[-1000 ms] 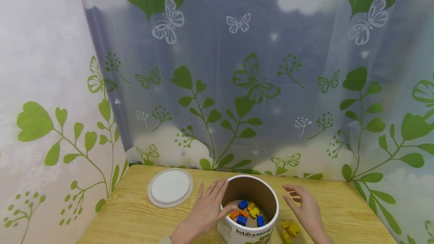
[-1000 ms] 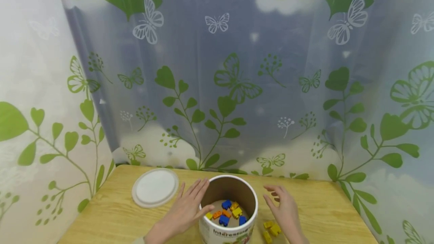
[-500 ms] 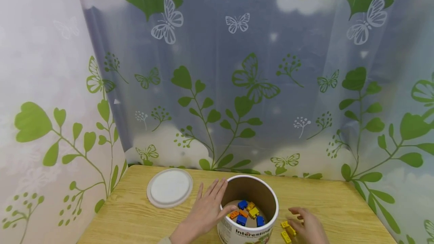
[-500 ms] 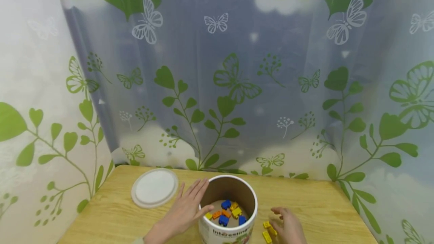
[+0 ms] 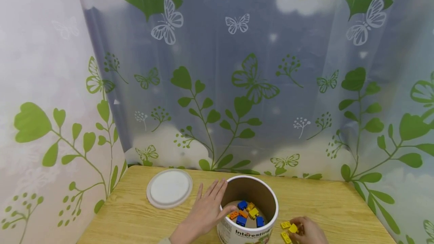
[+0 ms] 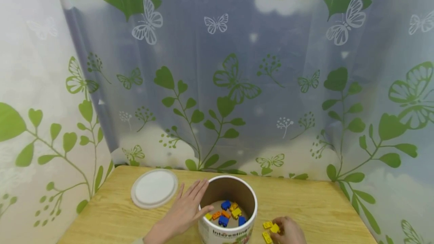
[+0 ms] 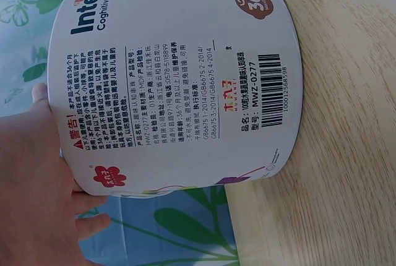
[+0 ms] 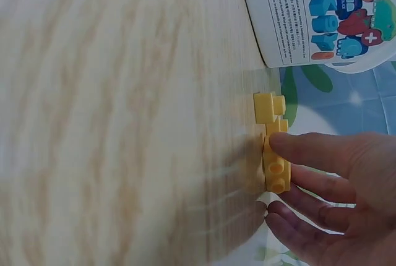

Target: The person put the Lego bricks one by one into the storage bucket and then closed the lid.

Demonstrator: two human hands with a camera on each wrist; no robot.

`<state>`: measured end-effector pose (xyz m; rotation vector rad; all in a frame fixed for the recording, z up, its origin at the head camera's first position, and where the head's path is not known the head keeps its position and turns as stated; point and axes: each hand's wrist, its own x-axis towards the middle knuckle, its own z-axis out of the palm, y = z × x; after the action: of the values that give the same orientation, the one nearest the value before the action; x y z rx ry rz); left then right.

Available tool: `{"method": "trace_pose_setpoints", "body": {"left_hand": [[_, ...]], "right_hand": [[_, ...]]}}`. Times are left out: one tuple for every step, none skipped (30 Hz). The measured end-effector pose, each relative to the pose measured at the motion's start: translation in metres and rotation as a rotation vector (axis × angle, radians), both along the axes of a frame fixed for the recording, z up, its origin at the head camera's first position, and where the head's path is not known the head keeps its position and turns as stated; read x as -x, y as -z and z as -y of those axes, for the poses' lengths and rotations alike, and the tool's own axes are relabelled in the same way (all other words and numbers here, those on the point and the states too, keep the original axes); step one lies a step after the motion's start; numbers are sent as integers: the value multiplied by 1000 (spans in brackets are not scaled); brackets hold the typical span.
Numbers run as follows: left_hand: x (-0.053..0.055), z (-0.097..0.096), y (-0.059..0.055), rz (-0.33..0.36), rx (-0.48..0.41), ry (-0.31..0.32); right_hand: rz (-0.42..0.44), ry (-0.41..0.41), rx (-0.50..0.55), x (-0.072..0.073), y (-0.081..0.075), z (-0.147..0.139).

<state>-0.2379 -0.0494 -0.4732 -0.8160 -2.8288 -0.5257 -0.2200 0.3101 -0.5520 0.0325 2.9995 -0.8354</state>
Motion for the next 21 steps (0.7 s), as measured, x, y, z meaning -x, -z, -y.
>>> {"method": "trace_pose_setpoints", "body": {"left_hand": [[0, 0, 0, 2, 0, 1], [0, 0, 1, -1, -1, 2], [0, 0, 1, -1, -2, 2], [0, 0, 1, 1, -2, 2], [0, 0, 1, 1, -2, 3], [0, 0, 1, 1, -2, 2], [0, 0, 1, 2, -2, 1], [0, 0, 1, -1, 0, 0], [0, 0, 0, 1, 2, 1], [-1, 0, 0, -2, 2, 1], [-1, 0, 0, -4, 2, 1], [-1, 0, 0, -5, 1, 2], [-1, 0, 0, -6, -1, 3], [-1, 1, 0, -6, -3, 4], [-1, 0, 0, -6, -5, 4], [-1, 1, 0, -10, -11, 7], [-1, 1, 1, -11, -14, 8], [-1, 1, 1, -13, -17, 9], [-1, 1, 1, -15, -21, 10], [-1, 1, 2, -16, -24, 11], [-1, 1, 2, -20, -27, 12]], "right_hand": [[-7, -5, -5, 0, 0, 0], [-15, -9, -9, -1, 0, 0], [-12, -6, -9, -1, 0, 0], [-5, -2, -3, -1, -1, 0], [-3, 2, 1, -1, -3, 0], [-8, 1, 3, -1, -4, 0], [-6, 12, 13, -1, -6, 0], [-5, 22, 20, -1, -8, 0], [-3, 31, 28, 0, -10, 0], [-13, 34, 35, 0, -12, 0], [-28, 40, 39, 0, -14, 1], [-38, 45, 44, 0, -16, 1], [-47, 46, 49, 0, -19, 2], [-61, 39, 48, 0, -21, 2], [-72, 33, 50, 0, -24, 3], [-85, 29, 48, 0, -26, 3], [-97, 23, 47, 1, -29, 4], [-110, 13, 44, 1, -31, 4], [-122, 9, 41, 1, -34, 5], [-133, 8, 37, 1, -37, 6], [-144, 9, 36, 1, -40, 7]]}}
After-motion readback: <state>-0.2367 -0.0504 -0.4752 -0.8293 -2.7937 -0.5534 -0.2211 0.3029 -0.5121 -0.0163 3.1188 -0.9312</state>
